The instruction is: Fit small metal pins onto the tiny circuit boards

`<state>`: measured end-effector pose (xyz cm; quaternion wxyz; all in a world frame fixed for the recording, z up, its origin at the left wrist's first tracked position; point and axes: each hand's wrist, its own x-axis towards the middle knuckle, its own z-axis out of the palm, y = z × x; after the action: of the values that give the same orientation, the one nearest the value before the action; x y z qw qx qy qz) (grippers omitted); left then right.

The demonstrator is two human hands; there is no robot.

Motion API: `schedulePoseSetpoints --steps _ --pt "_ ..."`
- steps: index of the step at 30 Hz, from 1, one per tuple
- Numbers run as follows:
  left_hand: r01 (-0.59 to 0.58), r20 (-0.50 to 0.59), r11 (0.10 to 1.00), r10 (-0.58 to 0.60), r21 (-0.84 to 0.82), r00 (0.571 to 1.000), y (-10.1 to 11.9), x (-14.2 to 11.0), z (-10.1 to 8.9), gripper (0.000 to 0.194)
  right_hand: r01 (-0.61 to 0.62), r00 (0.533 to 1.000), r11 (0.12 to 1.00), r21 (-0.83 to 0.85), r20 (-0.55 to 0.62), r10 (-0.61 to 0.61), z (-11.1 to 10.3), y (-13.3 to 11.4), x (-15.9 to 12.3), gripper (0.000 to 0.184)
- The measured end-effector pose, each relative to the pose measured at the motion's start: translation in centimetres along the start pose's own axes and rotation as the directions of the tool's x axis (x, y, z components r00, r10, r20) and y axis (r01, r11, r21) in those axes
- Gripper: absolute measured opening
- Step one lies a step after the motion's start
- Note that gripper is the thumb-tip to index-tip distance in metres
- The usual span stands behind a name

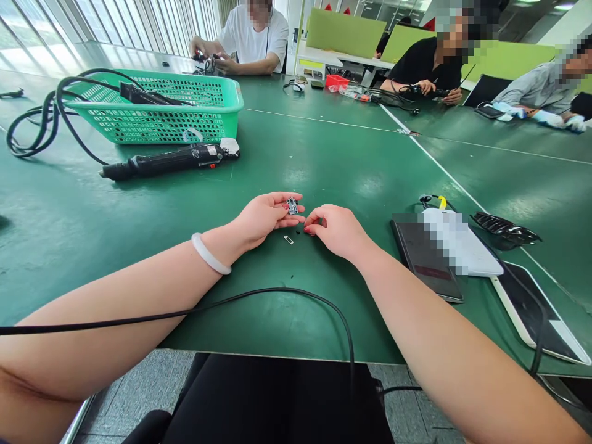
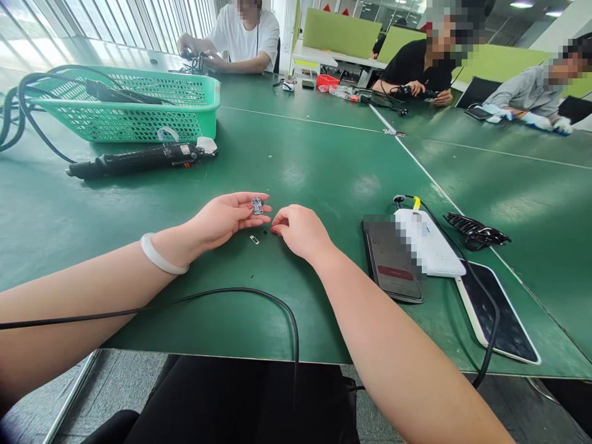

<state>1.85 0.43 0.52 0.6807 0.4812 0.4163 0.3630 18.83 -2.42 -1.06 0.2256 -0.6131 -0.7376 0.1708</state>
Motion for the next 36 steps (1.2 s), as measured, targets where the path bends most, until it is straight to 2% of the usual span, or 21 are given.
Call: schedulePoseSetpoints --steps 4,6,9,11,18,22,25,27,29,32,34,36 --pt "-0.004 0.023 1.000 0.004 0.020 1.000 0.0 -0.1 -0.1 0.024 0.005 1.000 1.000 -0.026 -0.022 -0.006 -0.2 0.2 0.0 0.013" --pt "-0.010 0.038 0.999 0.008 0.042 0.999 0.0 -0.1 -0.1 0.021 0.038 0.994 0.999 0.016 -0.101 -0.036 -0.4 0.0 -0.1 0.015" --pt "-0.011 0.094 0.997 0.003 0.078 0.996 -0.1 -0.2 -0.1 0.016 0.114 0.960 0.988 0.100 -0.267 -0.084 -0.9 -0.5 -0.4 0.014" --pt "-0.012 0.142 0.996 0.000 0.084 0.990 -0.1 -0.2 -0.1 0.014 0.174 0.938 0.979 0.109 -0.320 -0.131 -1.1 -1.0 -0.6 0.013" --pt "-0.003 0.234 0.997 -0.014 0.075 0.972 -0.3 -0.2 -0.1 0.014 0.264 0.908 0.964 0.026 -0.344 -0.239 -0.9 -1.9 -1.1 0.019" --pt "0.025 0.263 1.000 -0.023 -0.004 0.965 -0.3 -0.1 -0.1 0.008 0.346 0.877 0.935 0.080 -0.381 -0.292 -0.6 -2.2 -1.3 0.024" --pt "0.044 0.237 0.997 -0.026 -0.071 0.971 -0.2 0.0 -0.2 0.014 0.351 0.872 0.919 0.180 -0.420 -0.251 -0.8 -2.0 -1.2 0.027" --pt "0.040 0.187 0.994 -0.021 -0.099 0.982 -0.3 0.0 -0.2 0.018 0.288 0.885 0.933 0.214 -0.431 -0.175 -1.2 -1.6 -1.0 0.026" --pt "0.032 0.127 0.991 -0.015 -0.129 0.992 -0.3 0.2 -0.3 0.021 0.179 0.925 0.962 0.206 -0.369 -0.093 -1.8 -0.9 -0.9 0.023" --pt "0.024 0.042 0.983 -0.017 -0.181 0.999 -0.4 0.3 -0.5 0.024 -0.008 0.995 0.994 0.112 -0.098 0.019 -2.4 0.1 -0.7 0.012" --pt "0.024 0.003 0.981 -0.024 -0.195 1.000 -0.4 0.4 -0.5 0.026 -0.062 0.997 0.998 0.034 0.044 0.060 -2.5 0.6 -0.7 0.011" --pt "0.025 -0.014 0.982 -0.029 -0.189 0.999 -0.4 0.4 -0.5 0.026 -0.059 0.994 0.998 -0.018 0.095 0.060 -2.3 0.7 -0.7 0.005"
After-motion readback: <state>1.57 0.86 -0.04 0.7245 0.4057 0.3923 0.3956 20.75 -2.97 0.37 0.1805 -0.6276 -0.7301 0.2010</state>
